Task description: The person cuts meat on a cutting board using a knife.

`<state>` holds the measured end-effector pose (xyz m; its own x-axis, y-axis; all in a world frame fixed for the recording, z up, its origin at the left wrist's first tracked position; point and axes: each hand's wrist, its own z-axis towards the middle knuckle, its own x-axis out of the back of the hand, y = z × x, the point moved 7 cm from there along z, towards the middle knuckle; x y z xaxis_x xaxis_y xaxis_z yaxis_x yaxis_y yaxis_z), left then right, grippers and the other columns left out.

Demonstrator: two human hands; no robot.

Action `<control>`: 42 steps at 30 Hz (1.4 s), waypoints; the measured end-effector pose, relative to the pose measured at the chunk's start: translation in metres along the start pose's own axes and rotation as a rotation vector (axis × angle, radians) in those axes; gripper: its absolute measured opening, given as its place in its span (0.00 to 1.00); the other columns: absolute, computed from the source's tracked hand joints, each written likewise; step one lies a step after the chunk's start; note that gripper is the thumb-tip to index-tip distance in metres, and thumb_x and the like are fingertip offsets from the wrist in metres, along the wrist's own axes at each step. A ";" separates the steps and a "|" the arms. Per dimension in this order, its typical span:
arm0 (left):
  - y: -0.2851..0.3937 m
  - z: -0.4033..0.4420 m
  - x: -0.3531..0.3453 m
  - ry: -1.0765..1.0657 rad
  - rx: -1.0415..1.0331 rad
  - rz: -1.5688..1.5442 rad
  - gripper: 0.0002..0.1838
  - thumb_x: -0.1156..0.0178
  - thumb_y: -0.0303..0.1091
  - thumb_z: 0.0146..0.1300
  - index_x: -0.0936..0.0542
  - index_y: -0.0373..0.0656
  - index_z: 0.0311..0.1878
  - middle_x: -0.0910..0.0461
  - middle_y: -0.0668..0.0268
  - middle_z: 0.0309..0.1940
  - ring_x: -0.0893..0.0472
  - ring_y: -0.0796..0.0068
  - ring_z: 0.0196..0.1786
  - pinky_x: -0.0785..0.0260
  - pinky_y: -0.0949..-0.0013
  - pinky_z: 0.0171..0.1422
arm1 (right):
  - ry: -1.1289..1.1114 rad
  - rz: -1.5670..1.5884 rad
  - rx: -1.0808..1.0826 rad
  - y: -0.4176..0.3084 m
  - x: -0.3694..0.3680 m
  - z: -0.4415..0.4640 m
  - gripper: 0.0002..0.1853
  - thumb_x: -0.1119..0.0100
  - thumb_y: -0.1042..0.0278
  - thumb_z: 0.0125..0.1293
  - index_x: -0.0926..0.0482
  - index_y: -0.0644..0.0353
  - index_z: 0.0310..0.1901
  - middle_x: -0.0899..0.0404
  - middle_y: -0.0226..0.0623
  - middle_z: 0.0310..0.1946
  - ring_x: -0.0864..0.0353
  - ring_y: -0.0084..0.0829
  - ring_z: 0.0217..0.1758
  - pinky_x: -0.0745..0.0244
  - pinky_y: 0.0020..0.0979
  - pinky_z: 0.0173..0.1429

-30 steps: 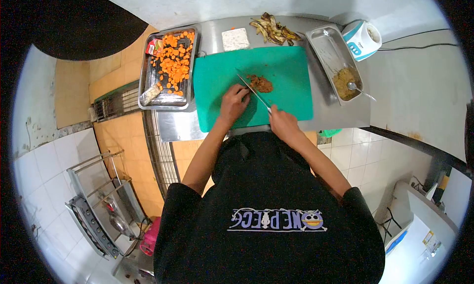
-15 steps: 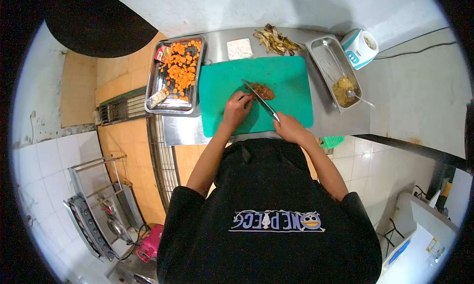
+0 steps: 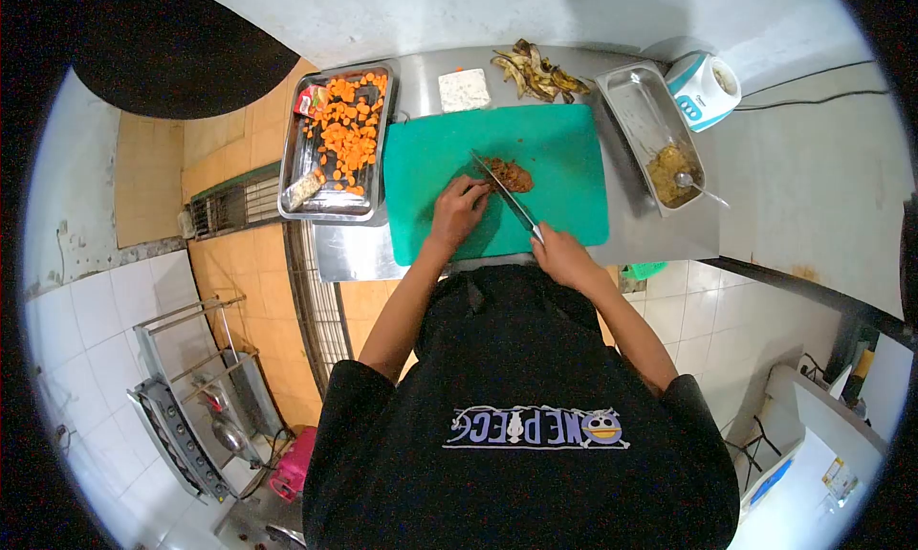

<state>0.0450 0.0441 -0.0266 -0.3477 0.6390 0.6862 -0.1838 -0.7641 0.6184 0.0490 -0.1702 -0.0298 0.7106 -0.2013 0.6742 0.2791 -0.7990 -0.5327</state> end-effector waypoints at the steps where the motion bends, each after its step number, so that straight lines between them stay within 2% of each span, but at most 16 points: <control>1: 0.000 0.000 0.001 0.011 -0.001 -0.014 0.08 0.29 0.26 0.57 0.15 0.43 0.40 0.16 0.64 0.42 0.15 0.58 0.45 0.19 0.58 0.49 | 0.042 0.018 0.025 0.001 0.000 -0.001 0.21 0.52 0.53 0.78 0.29 0.65 0.58 0.18 0.65 0.39 0.17 0.66 0.42 0.23 0.64 0.49; 12: -0.003 -0.004 -0.002 -0.001 0.078 -0.041 0.10 0.29 0.26 0.57 0.14 0.43 0.43 0.15 0.59 0.44 0.15 0.54 0.48 0.20 0.55 0.51 | 0.028 -0.065 -0.021 -0.004 0.011 -0.013 0.22 0.52 0.52 0.79 0.30 0.65 0.59 0.17 0.64 0.37 0.16 0.64 0.41 0.23 0.63 0.47; 18: 0.000 -0.002 -0.002 -0.007 0.064 -0.060 0.12 0.28 0.25 0.56 0.14 0.43 0.44 0.15 0.59 0.45 0.15 0.53 0.48 0.20 0.54 0.51 | 0.097 -0.141 -0.063 -0.003 -0.002 -0.008 0.17 0.50 0.54 0.78 0.29 0.62 0.53 0.16 0.58 0.32 0.15 0.63 0.35 0.21 0.63 0.40; 20: -0.005 -0.004 -0.006 0.005 0.074 -0.073 0.13 0.28 0.26 0.54 0.14 0.43 0.44 0.16 0.58 0.45 0.15 0.52 0.48 0.20 0.53 0.51 | 0.182 -0.095 -0.004 -0.004 -0.005 -0.001 0.14 0.47 0.59 0.77 0.30 0.63 0.50 0.17 0.57 0.28 0.17 0.64 0.32 0.23 0.60 0.37; 23: -0.001 0.001 -0.003 0.053 0.074 -0.014 0.10 0.29 0.23 0.54 0.14 0.42 0.40 0.16 0.61 0.41 0.14 0.57 0.44 0.19 0.57 0.47 | 0.185 -0.120 -0.048 -0.004 -0.007 0.013 0.15 0.47 0.59 0.77 0.29 0.64 0.50 0.17 0.57 0.28 0.16 0.64 0.32 0.21 0.60 0.38; 26: 0.000 0.005 -0.001 0.069 0.003 0.025 0.09 0.28 0.23 0.53 0.13 0.42 0.39 0.15 0.62 0.40 0.14 0.58 0.43 0.19 0.57 0.47 | 0.155 -0.153 -0.064 -0.011 -0.003 0.023 0.19 0.48 0.55 0.76 0.29 0.64 0.55 0.15 0.60 0.34 0.14 0.63 0.38 0.19 0.62 0.42; 32: -0.003 0.006 0.000 0.050 0.005 -0.002 0.08 0.28 0.25 0.53 0.13 0.42 0.38 0.15 0.62 0.39 0.14 0.58 0.42 0.19 0.58 0.46 | 0.133 -0.107 -0.034 -0.014 0.008 0.020 0.20 0.51 0.53 0.78 0.27 0.64 0.55 0.14 0.58 0.37 0.13 0.62 0.41 0.18 0.62 0.46; 42: 0.000 0.001 0.000 0.096 0.052 -0.070 0.09 0.28 0.24 0.52 0.13 0.41 0.38 0.15 0.60 0.38 0.14 0.57 0.41 0.19 0.58 0.45 | 0.099 -0.187 -0.076 -0.006 -0.004 -0.002 0.17 0.51 0.56 0.78 0.29 0.63 0.53 0.14 0.57 0.36 0.13 0.60 0.40 0.19 0.62 0.44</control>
<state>0.0462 0.0439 -0.0260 -0.4230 0.6769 0.6024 -0.1637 -0.7110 0.6839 0.0431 -0.1660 -0.0282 0.5834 -0.0972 0.8063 0.3479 -0.8672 -0.3562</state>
